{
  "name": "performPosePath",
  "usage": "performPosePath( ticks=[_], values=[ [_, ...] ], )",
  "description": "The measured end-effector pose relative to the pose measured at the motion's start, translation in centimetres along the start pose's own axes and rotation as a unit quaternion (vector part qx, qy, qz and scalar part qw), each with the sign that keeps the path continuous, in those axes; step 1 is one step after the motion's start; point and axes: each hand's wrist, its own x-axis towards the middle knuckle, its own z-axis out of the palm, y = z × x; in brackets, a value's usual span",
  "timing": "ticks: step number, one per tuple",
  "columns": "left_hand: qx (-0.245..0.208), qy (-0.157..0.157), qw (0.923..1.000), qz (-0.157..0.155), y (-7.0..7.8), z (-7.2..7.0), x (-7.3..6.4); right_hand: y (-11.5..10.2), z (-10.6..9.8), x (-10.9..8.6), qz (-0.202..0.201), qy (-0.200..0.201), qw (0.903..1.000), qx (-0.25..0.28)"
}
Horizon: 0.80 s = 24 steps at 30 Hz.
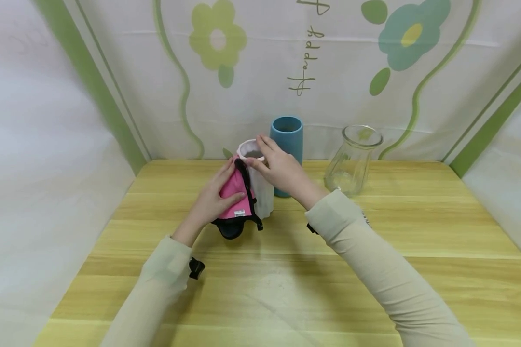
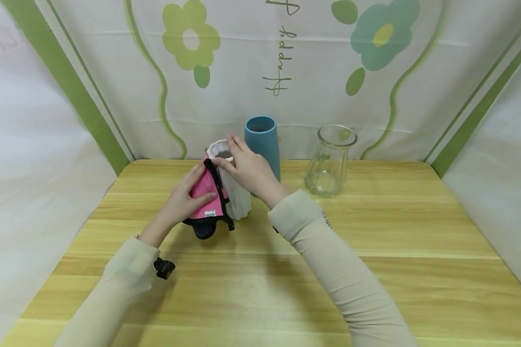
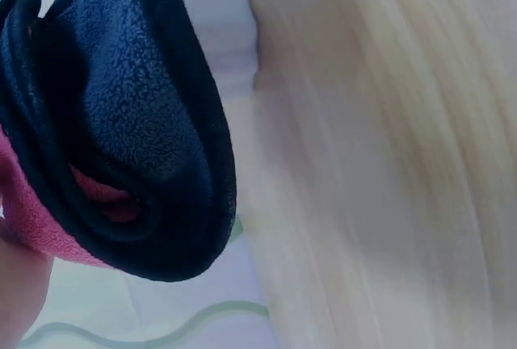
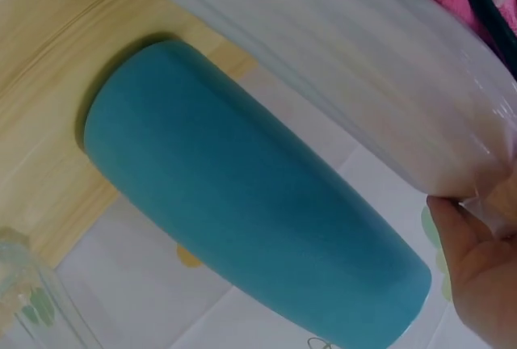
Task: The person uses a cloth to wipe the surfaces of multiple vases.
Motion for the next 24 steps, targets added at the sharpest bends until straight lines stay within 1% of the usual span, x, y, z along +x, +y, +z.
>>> performPosePath(
  ticks=[3, 6, 9, 11, 14, 16, 18, 20, 24],
  values=[
    [0.007, -0.001, 1.0000, 0.007, -0.5, 0.4, 0.2, -0.1, 0.2, 0.0, 0.004, 0.012, 0.9999, -0.005],
    [0.012, 0.005, 0.9998, 0.015, -1.1, 0.9, 0.2, -0.1, 0.3, 0.0, 0.004, 0.021, 0.9997, -0.010],
    [0.018, 0.004, 0.9995, 0.025, -1.7, 1.3, 0.0, -0.2, 0.3, 0.0, 0.005, 0.029, 0.9995, -0.011],
    [0.029, -0.004, 0.9992, 0.027, -2.2, 1.5, -0.3, -0.3, 0.4, 0.0, 0.006, 0.033, 0.9994, -0.012],
    [0.048, -0.031, 0.9983, 0.015, -2.8, 1.8, -0.9, -0.3, 0.4, 0.0, 0.007, 0.036, 0.9992, -0.013],
    [0.064, -0.051, 0.9967, -0.002, -3.2, 1.9, -1.3, -0.4, 0.5, 0.0, 0.006, 0.039, 0.9991, -0.013],
    [0.072, -0.065, 0.9952, -0.016, -3.5, 2.0, -1.6, -0.4, 0.6, 0.0, 0.005, 0.042, 0.9990, -0.014],
    [0.075, -0.069, 0.9946, -0.020, -3.8, 2.0, -1.7, -0.4, 0.6, 0.0, 0.004, 0.044, 0.9989, -0.014],
    [0.064, -0.059, 0.9960, -0.018, -4.0, 2.0, -1.9, -0.3, 0.6, 0.0, 0.006, 0.040, 0.9991, -0.005]
  ],
)
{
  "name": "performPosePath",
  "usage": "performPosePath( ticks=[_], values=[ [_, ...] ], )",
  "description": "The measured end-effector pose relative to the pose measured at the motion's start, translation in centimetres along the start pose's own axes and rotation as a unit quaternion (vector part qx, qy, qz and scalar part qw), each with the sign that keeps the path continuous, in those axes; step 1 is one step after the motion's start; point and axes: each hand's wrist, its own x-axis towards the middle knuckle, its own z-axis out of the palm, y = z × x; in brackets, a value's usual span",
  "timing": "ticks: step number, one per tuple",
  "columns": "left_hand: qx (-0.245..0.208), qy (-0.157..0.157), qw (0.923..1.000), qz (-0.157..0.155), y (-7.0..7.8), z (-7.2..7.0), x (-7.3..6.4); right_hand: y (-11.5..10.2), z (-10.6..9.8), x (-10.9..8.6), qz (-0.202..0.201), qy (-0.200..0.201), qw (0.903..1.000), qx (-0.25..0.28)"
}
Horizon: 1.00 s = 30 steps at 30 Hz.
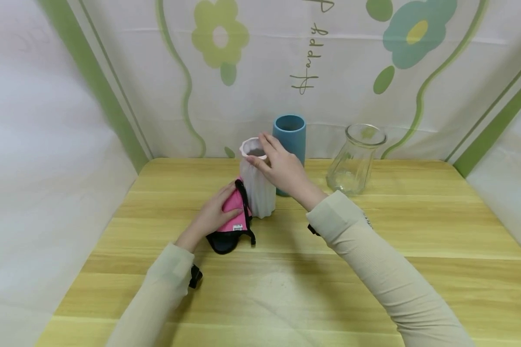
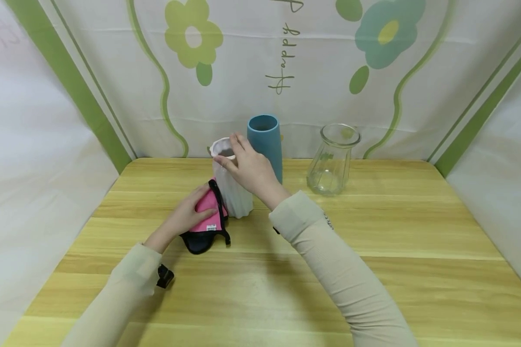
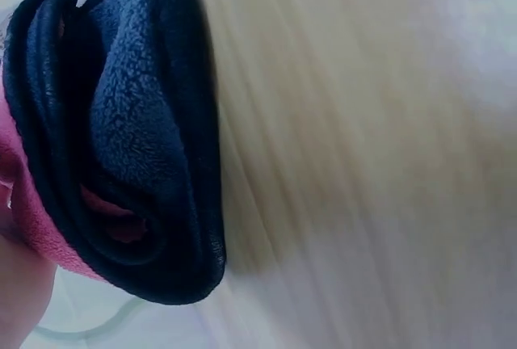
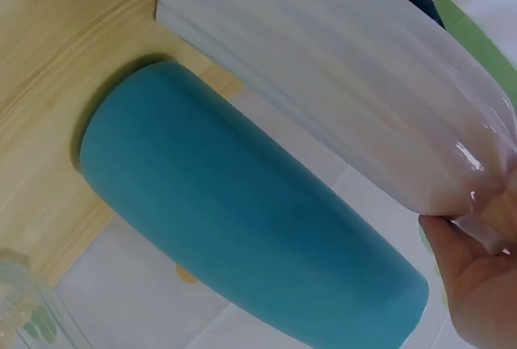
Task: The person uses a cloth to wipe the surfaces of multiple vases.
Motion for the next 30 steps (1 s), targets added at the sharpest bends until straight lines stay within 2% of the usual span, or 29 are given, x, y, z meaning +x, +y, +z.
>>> performPosePath(
  ticks=[5, 10, 14, 21, 30],
  values=[
    [-0.016, 0.031, 0.9994, 0.009, 0.3, -0.6, -0.5, 0.7, -0.7, 0.3, -0.009, -0.026, 0.9990, 0.035],
    [-0.002, 0.076, 0.9967, 0.029, 1.5, -1.8, -0.5, 2.1, -1.5, 0.6, -0.051, -0.080, 0.9931, 0.069],
    [0.012, 0.084, 0.9955, 0.042, 2.5, -2.5, -0.2, 2.7, -1.7, 0.7, -0.074, -0.105, 0.9877, 0.089],
    [0.044, 0.070, 0.9930, 0.084, 3.2, -2.7, 0.4, 1.8, -1.1, 0.6, -0.045, -0.081, 0.9928, 0.077],
    [0.043, 0.056, 0.9955, 0.063, 2.7, -2.8, 0.7, 0.2, -0.1, 0.2, -0.019, -0.025, 0.9982, 0.051]
  ],
)
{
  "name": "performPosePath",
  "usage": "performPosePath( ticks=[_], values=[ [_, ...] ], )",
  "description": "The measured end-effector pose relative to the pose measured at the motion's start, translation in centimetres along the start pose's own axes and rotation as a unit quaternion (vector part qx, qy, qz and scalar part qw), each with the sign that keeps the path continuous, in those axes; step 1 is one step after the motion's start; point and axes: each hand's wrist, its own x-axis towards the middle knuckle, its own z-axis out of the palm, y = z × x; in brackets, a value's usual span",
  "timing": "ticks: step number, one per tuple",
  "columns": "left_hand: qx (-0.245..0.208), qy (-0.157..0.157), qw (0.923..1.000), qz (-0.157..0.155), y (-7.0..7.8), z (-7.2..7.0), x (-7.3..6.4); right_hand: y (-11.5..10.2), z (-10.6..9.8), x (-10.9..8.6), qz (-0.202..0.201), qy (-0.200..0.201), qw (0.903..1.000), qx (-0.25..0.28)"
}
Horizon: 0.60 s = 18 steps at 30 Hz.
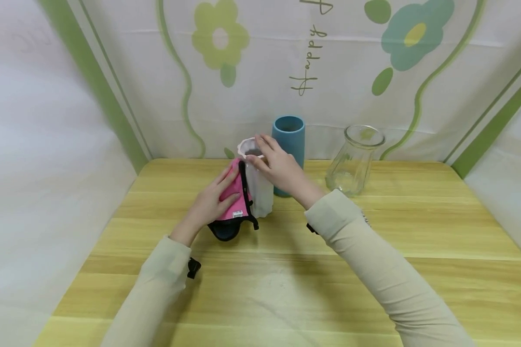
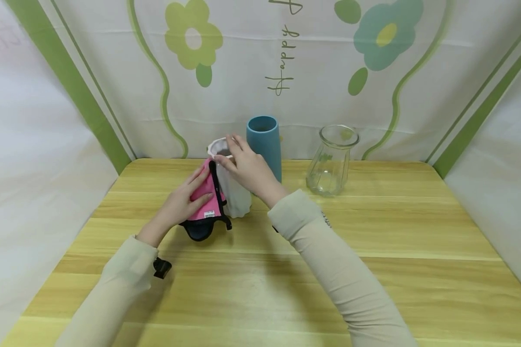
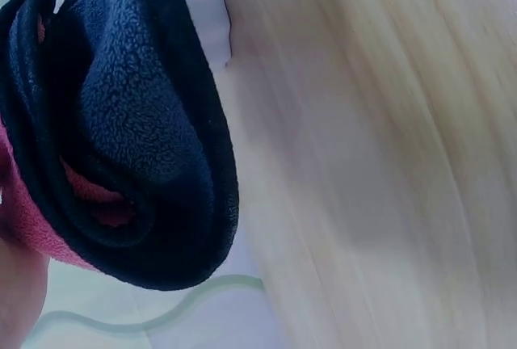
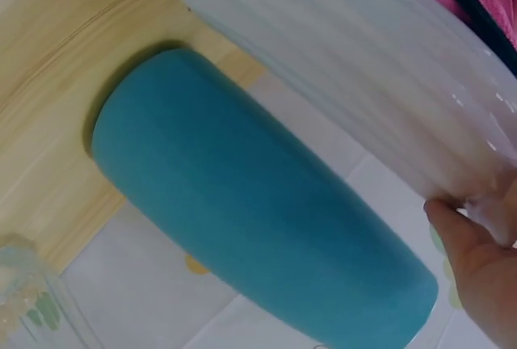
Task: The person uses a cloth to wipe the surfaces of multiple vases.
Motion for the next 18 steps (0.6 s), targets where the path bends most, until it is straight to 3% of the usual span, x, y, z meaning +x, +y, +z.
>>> performPosePath(
  ticks=[5, 12, 18],
  values=[
    [0.001, -0.012, 0.9999, -0.010, -0.3, -0.2, -0.3, -0.3, 0.4, 0.0, 0.010, 0.011, 0.9999, -0.004],
    [0.021, -0.017, 0.9996, 0.009, -0.8, -0.1, -0.8, -0.5, 0.8, 0.1, 0.019, 0.023, 0.9995, -0.008],
    [0.030, -0.056, 0.9980, 0.009, -1.9, 0.6, -1.4, -0.8, 0.9, 0.2, 0.029, 0.039, 0.9987, -0.018]
  ],
)
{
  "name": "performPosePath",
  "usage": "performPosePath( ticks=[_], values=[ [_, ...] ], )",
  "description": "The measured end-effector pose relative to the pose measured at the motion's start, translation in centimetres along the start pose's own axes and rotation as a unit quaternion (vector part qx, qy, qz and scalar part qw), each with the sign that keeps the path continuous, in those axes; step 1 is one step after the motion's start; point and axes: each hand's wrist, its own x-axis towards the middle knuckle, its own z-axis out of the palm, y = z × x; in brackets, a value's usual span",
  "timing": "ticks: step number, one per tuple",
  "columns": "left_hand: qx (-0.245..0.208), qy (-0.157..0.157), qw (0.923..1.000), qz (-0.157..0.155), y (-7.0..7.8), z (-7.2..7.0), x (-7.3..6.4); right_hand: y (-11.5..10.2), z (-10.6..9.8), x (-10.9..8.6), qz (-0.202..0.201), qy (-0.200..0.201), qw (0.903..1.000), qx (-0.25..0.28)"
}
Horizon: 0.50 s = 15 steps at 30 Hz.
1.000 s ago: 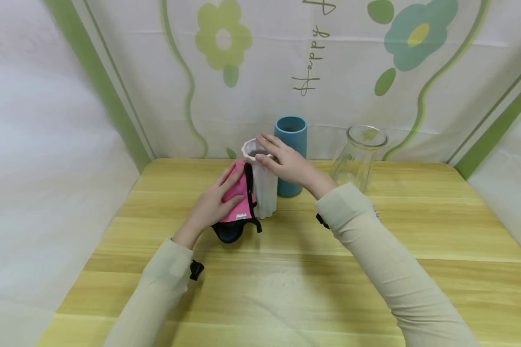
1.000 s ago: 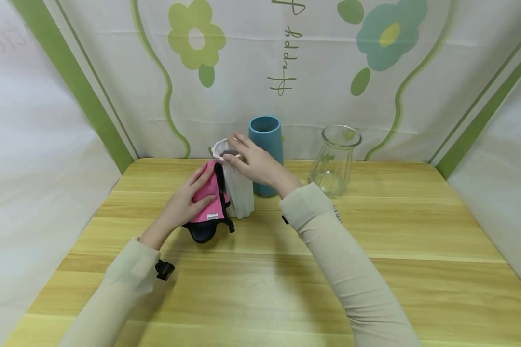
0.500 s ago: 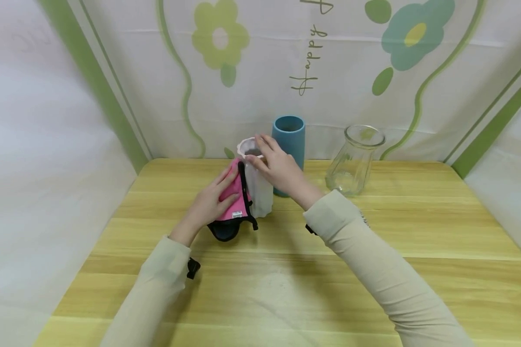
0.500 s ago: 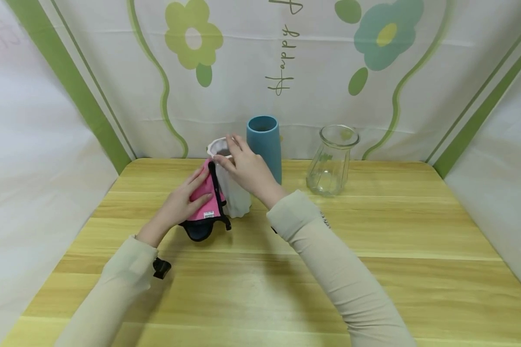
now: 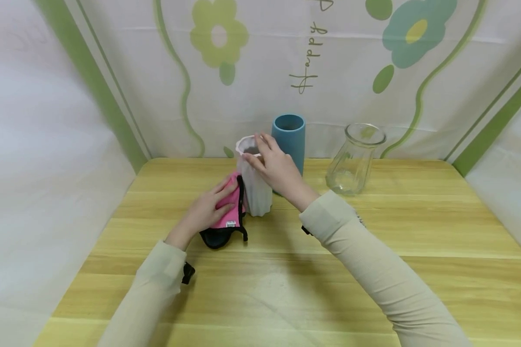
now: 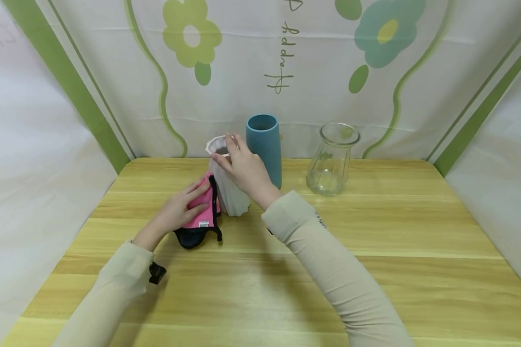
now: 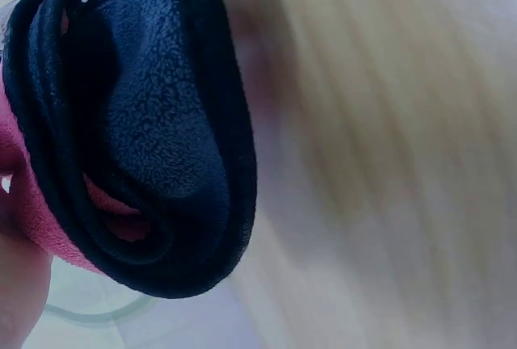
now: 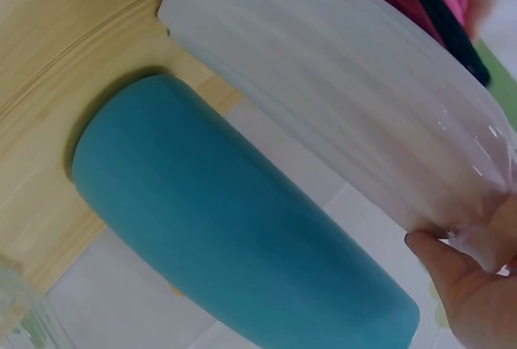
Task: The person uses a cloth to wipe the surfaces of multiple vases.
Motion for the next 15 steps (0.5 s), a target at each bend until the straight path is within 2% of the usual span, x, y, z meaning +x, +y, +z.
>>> performPosePath(
  ticks=[4, 8, 11, 15],
  values=[
    [0.007, -0.031, 0.9995, -0.003, -0.8, 0.6, -0.5, -0.2, 0.2, 0.1, 0.005, 0.007, 0.9999, -0.008],
    [-0.003, -0.043, 0.9989, -0.015, -1.1, 0.8, -0.9, 0.0, -0.1, 0.2, 0.003, 0.003, 0.9999, -0.013],
    [-0.025, -0.040, 0.9985, -0.026, -1.1, 0.8, -1.0, 0.5, -0.8, 0.4, -0.004, -0.017, 0.9998, -0.003],
    [-0.055, -0.014, 0.9977, -0.038, -1.1, 0.7, -1.1, 1.6, -1.8, 0.7, -0.027, -0.074, 0.9968, 0.017]
  ],
)
